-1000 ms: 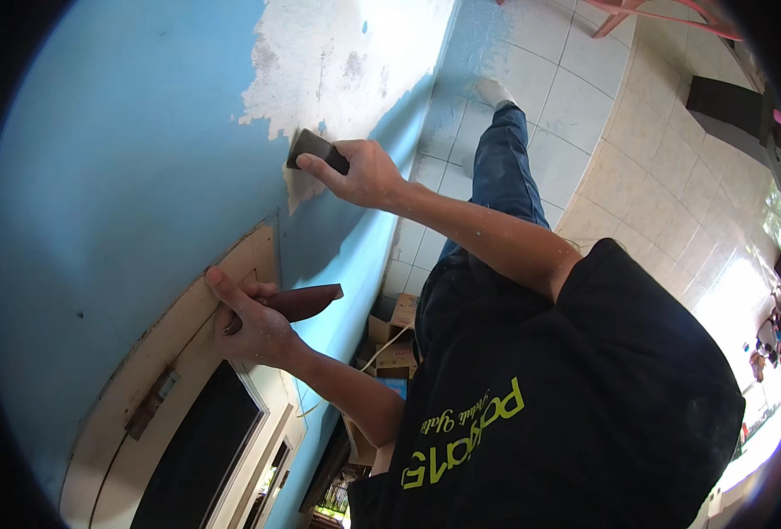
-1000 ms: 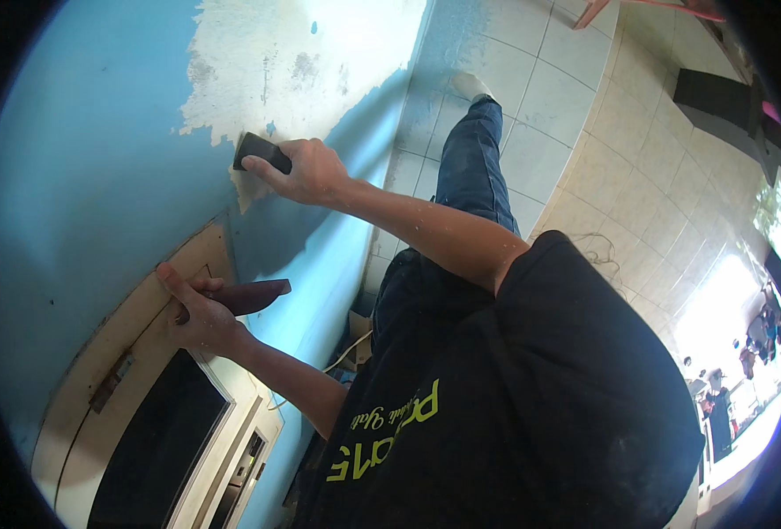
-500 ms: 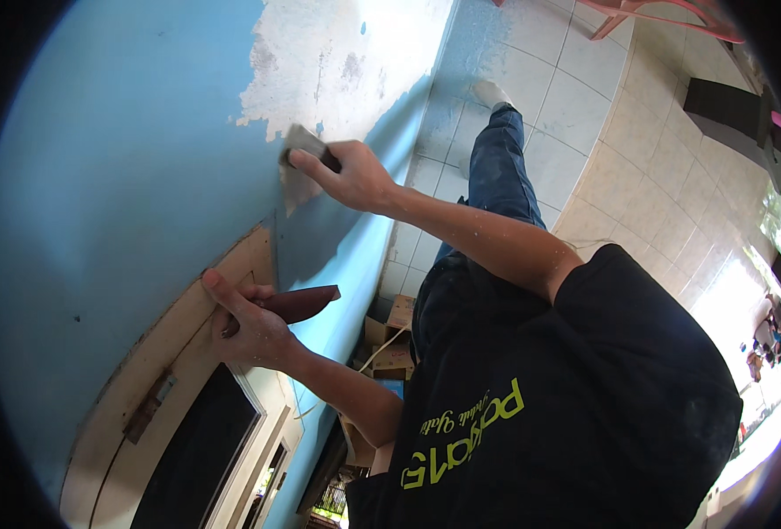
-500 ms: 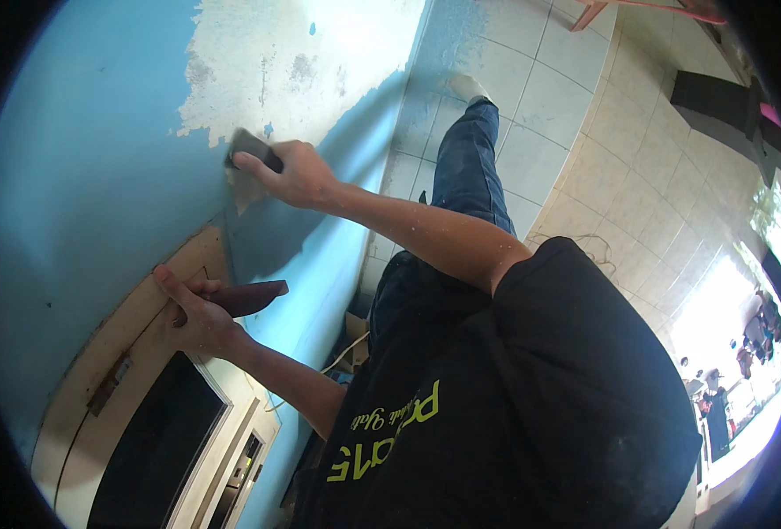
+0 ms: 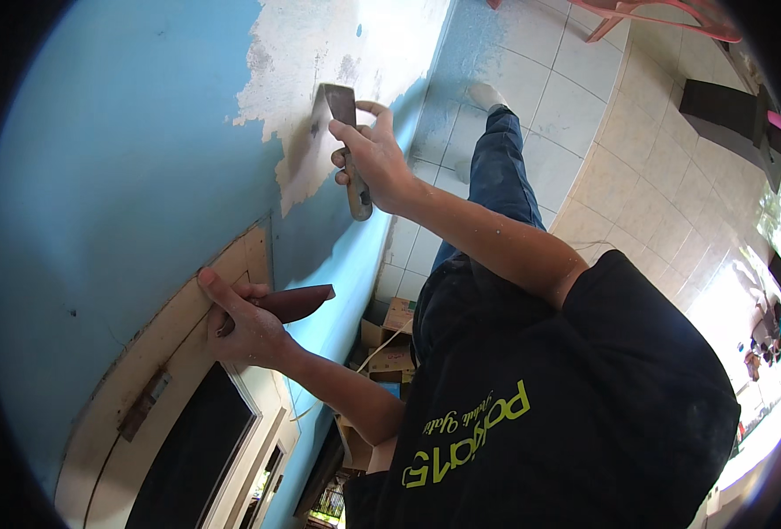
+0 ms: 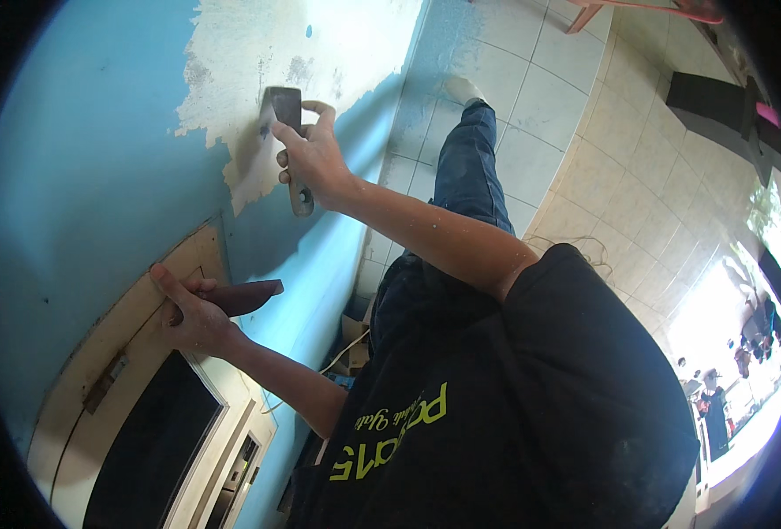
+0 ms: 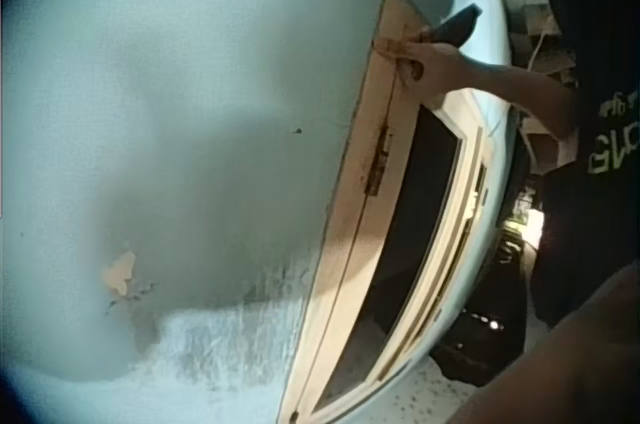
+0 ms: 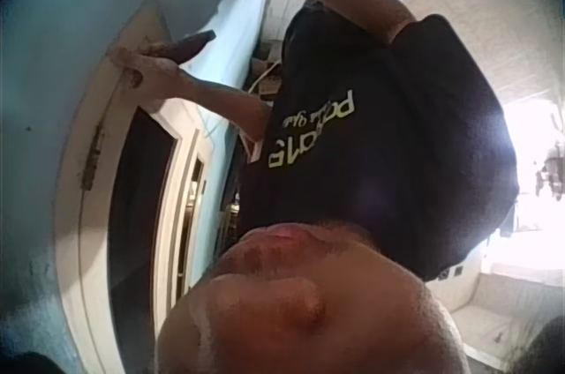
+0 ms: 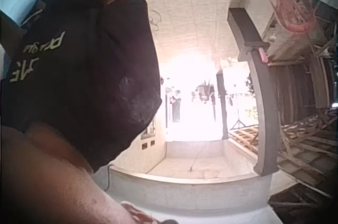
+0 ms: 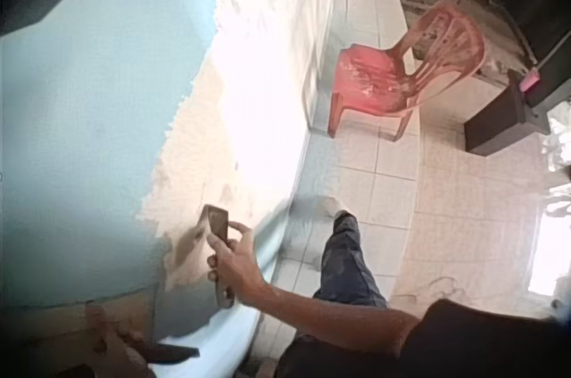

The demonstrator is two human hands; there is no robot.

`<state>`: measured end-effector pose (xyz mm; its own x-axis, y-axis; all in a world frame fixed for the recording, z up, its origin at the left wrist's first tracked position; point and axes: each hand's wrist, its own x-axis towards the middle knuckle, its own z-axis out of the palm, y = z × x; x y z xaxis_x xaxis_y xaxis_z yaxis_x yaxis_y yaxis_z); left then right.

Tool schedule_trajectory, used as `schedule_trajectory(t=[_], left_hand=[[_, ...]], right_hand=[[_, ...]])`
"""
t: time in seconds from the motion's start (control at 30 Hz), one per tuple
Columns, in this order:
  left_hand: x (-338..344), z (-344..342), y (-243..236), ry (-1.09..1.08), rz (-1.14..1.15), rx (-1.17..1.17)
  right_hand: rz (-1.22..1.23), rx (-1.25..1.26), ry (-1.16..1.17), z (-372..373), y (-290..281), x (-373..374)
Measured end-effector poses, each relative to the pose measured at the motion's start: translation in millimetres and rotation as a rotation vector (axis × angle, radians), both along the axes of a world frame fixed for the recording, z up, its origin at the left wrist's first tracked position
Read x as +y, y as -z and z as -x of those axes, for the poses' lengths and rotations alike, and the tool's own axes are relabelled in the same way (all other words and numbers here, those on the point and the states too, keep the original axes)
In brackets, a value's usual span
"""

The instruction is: The person scrapes old paint and debris from a wall using a putty knife.

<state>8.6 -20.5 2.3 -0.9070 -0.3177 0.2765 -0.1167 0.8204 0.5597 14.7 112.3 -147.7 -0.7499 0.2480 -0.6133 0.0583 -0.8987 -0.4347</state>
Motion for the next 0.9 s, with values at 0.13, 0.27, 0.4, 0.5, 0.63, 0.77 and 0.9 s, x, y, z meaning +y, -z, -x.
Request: schedule_trajectory(t=[0.13,0.27,0.4,0.5,0.63,0.77,0.9], left_hand=[[2.3,-0.7,0.3,-0.015,-0.008,0.004],[5.3,-0.9,-0.6,-0.022,-0.008,-0.005],[2.0,-1.6,-0.7,-0.033,0.025,-0.006],[1.6,-2.3,-0.6,-0.042,0.001,-0.003],[3.4,-0.2,0.1,-0.039,0.029,-0.008],[2.6,-1.3,0.4,-0.007,0.039,-0.007],[-0.9,-0.1,1.5,-0.045,0.021,0.003]], right_hand=[[0.086,0.070,-0.122,-15.1,-15.1,-10.4],[-0.515,0.212,-0.199,-35.8,-1.4,-57.8],[-0.815,0.254,-0.188,-42.0,-1.7,-69.4],[-0.912,0.216,-0.050,-33.1,2.4,-70.2],[-0.819,0.140,-0.054,-28.4,-4.6,-66.0],[-0.953,0.191,-0.065,-32.5,8.1,-77.3],[-0.918,0.182,-0.103,-31.6,4.9,-79.5]])
